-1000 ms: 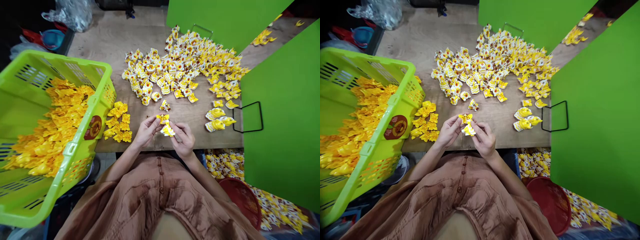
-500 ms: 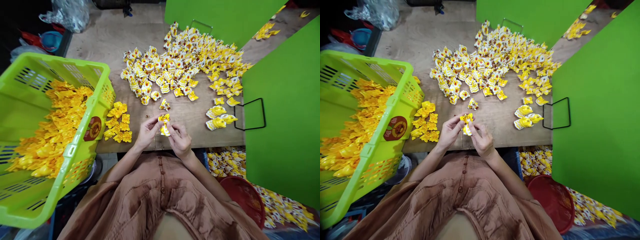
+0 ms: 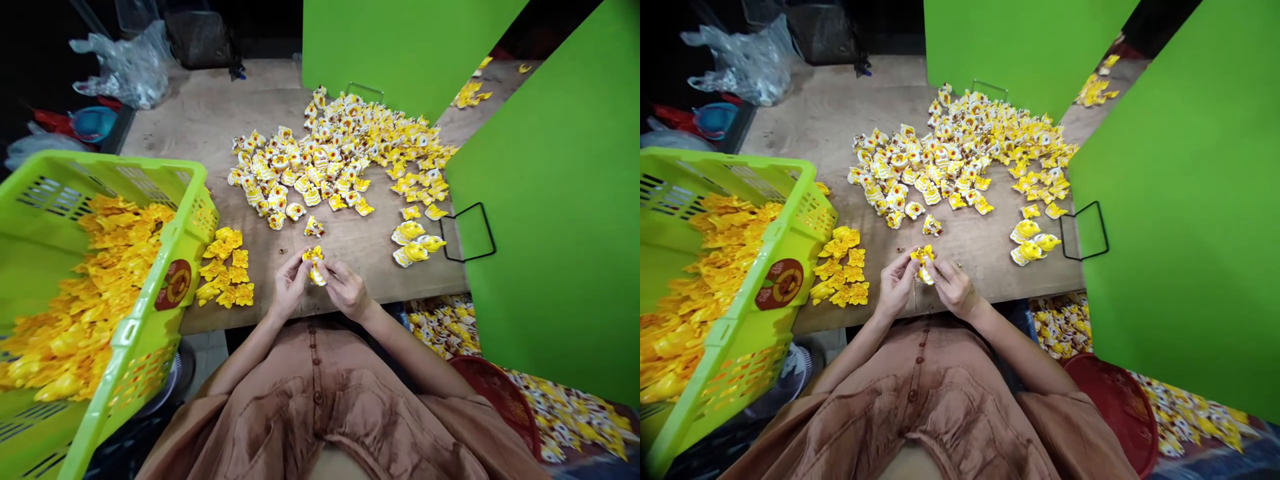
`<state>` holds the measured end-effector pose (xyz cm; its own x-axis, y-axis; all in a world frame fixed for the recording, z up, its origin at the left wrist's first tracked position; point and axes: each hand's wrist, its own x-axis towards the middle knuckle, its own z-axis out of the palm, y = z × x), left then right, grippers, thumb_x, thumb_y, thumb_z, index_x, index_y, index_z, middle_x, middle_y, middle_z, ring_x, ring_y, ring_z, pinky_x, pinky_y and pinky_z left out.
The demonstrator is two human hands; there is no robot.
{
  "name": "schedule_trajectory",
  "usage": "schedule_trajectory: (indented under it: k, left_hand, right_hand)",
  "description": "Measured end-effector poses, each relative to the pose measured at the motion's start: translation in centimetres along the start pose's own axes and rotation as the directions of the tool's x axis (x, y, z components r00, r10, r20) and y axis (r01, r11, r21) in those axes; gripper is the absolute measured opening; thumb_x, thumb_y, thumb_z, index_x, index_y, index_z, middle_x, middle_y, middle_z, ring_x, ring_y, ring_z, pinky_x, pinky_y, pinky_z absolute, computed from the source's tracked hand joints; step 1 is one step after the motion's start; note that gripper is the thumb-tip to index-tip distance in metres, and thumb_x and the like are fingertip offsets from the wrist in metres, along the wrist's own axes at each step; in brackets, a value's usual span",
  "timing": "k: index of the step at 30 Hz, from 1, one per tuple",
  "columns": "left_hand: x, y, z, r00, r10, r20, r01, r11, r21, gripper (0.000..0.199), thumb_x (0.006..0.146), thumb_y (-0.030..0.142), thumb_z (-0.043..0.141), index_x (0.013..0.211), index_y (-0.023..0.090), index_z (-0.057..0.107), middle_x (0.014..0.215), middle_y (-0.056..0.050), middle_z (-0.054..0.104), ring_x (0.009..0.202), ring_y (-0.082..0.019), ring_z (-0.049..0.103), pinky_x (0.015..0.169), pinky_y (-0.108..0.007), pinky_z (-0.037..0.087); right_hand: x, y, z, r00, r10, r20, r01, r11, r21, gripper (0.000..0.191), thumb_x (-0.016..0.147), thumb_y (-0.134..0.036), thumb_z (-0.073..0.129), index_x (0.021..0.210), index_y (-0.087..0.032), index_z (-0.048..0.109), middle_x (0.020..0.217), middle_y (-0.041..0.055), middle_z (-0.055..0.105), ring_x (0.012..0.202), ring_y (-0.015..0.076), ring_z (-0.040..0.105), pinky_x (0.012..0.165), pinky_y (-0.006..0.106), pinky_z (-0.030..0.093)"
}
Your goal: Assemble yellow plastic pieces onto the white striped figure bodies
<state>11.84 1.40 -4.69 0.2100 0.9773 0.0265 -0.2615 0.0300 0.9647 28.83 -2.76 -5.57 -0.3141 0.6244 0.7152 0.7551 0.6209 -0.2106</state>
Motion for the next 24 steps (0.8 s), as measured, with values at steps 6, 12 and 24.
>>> schedule_trajectory:
  k: [6, 12, 24]
  left_hand:
    - [-0.1, 0.3, 0.4, 0.995, -0.035, 0.089, 0.039, 0.999, -0.038, 0.054, 0.087, 0.057, 0.083, 0.125, 0.019, 0.081, 0.125, -0.014, 0.082, 0.119, -0.030, 0.078, 0.105, -0.041, 0.062]
    - [-2.7, 0.3, 1.1, 0.999, 0.008, 0.050, -0.006, 0.999, -0.038, 0.054, 0.088, 0.057, 0.082, 0.125, 0.018, 0.080, 0.129, -0.015, 0.080, 0.129, -0.033, 0.073, 0.116, -0.045, 0.055]
    - [-1.4, -0.8, 0.1, 0.936, -0.348, 0.060, 0.343, 0.854, -0.391, 0.051, 0.063, 0.042, 0.102, 0.100, 0.012, 0.081, 0.098, -0.013, 0.085, 0.095, -0.028, 0.083, 0.093, -0.037, 0.065]
  right_hand:
    - [-2.0, -0.2, -0.1, 0.997, 0.079, 0.005, -0.079, 0.996, 0.030, 0.062, 0.104, -0.008, 0.048, 0.163, -0.024, 0.048, 0.120, 0.0136, 0.074, 0.114, 0.0237, 0.076, 0.095, 0.037, 0.068]
    - [-3.9, -1.4, -0.5, 0.988, 0.137, 0.077, -0.135, 0.990, -0.033, 0.051, 0.106, -0.013, 0.046, 0.154, -0.019, 0.060, 0.117, 0.0171, 0.076, 0.112, 0.0284, 0.076, 0.099, 0.046, 0.068]
    - [2.5, 1.4, -5.1, 0.858, 0.152, 0.490, -0.230, 0.968, 0.102, 0.047, 0.103, -0.022, 0.062, 0.150, -0.023, 0.059, 0.122, 0.0109, 0.074, 0.110, 0.0229, 0.074, 0.098, 0.038, 0.064]
